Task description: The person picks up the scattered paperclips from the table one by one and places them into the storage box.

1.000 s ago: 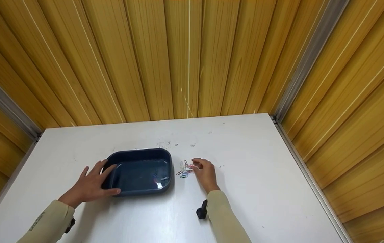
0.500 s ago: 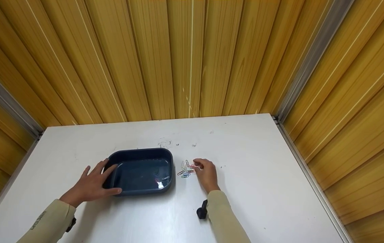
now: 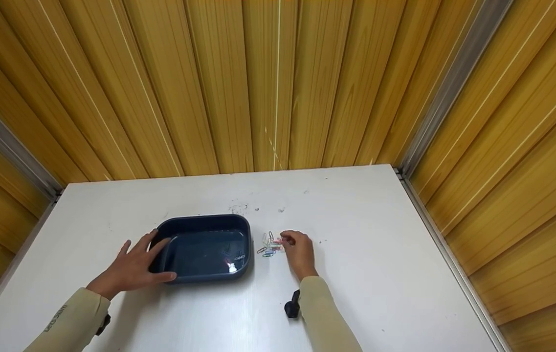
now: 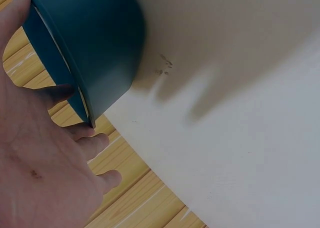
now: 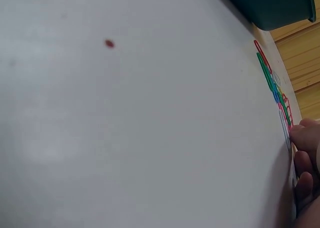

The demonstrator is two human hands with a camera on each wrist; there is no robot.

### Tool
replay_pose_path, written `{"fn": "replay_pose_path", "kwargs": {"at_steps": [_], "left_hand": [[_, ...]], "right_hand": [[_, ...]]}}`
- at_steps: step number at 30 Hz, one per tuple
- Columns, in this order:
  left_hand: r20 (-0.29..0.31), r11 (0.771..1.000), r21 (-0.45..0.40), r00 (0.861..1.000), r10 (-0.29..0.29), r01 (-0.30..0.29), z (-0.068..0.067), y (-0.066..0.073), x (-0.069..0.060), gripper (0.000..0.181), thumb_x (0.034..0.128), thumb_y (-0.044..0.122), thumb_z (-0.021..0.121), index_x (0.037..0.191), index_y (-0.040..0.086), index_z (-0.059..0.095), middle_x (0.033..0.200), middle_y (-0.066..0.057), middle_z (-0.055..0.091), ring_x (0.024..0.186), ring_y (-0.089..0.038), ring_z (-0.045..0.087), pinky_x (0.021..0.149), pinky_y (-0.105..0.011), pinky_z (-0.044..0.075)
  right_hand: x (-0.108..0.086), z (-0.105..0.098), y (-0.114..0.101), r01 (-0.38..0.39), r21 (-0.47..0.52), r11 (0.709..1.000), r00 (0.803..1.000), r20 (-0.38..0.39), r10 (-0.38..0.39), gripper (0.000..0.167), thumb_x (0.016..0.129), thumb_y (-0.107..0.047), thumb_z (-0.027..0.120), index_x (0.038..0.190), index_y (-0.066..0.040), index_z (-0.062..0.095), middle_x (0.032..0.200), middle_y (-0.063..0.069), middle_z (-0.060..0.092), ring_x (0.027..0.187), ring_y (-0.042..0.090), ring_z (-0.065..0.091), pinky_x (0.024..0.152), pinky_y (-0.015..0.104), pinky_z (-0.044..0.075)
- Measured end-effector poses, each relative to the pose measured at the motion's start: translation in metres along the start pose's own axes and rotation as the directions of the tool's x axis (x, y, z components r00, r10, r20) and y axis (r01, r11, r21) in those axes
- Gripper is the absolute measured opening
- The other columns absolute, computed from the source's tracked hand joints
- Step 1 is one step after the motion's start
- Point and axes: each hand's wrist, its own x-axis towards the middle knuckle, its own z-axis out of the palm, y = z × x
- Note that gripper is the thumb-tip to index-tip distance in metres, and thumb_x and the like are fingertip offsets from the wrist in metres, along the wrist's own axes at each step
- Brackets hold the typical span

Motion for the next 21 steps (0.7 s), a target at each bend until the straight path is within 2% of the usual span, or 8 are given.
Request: {"fn": "replay_pose_path", "kwargs": {"at_steps": [7, 15, 21], "left_hand": [[0.003, 1.000, -0.003, 1.000, -0.002, 0.002, 0.0007, -0.0008, -0.0001, 0.096, 0.0753, 0.065, 0.068, 0.149, 0.013, 0.037, 0.159, -0.021, 0.021, 0.146, -0.043, 0.021, 0.117, -0.065, 0.007], [0.006, 1.000, 0.005, 1.000, -0.009, 0.009, 0.0004, 0.0011, -0.0005, 0.094, 0.0765, 0.065, 0.067, 0.150, 0.015, 0.037, 0.159, -0.020, 0.020, 0.146, -0.042, 0.022, 0.117, -0.064, 0.007], [0.006, 1.000, 0.003, 1.000, -0.012, 0.012, 0.0003, 0.0014, -0.0005, 0.095, 0.0760, 0.066, 0.067, 0.150, 0.015, 0.036, 0.160, -0.020, 0.020, 0.146, -0.042, 0.022, 0.118, -0.064, 0.007]], "right_hand": [[-0.0004, -0.0020, 0.0003, -0.026, 0.000, 1.000, 1.000, 0.008, 0.026, 0.017, 0.091, -0.006, 0.065, 0.105, -0.010, 0.073, 0.098, 0.003, 0.072, 0.086, 0.015, 0.059, 0.077, 0.025, 0.048], [0.0014, -0.0014, 0.0006, -0.046, 0.003, 0.999, 0.999, 0.006, 0.046, 0.016, 0.091, -0.007, 0.065, 0.104, -0.009, 0.074, 0.099, 0.004, 0.073, 0.087, 0.015, 0.060, 0.076, 0.025, 0.049], [0.0011, -0.0016, 0.0000, -0.090, 0.020, 0.996, 0.996, 0.031, 0.090, 0.018, 0.092, -0.008, 0.063, 0.108, -0.010, 0.072, 0.106, 0.005, 0.071, 0.095, 0.016, 0.061, 0.084, 0.031, 0.050]]}}
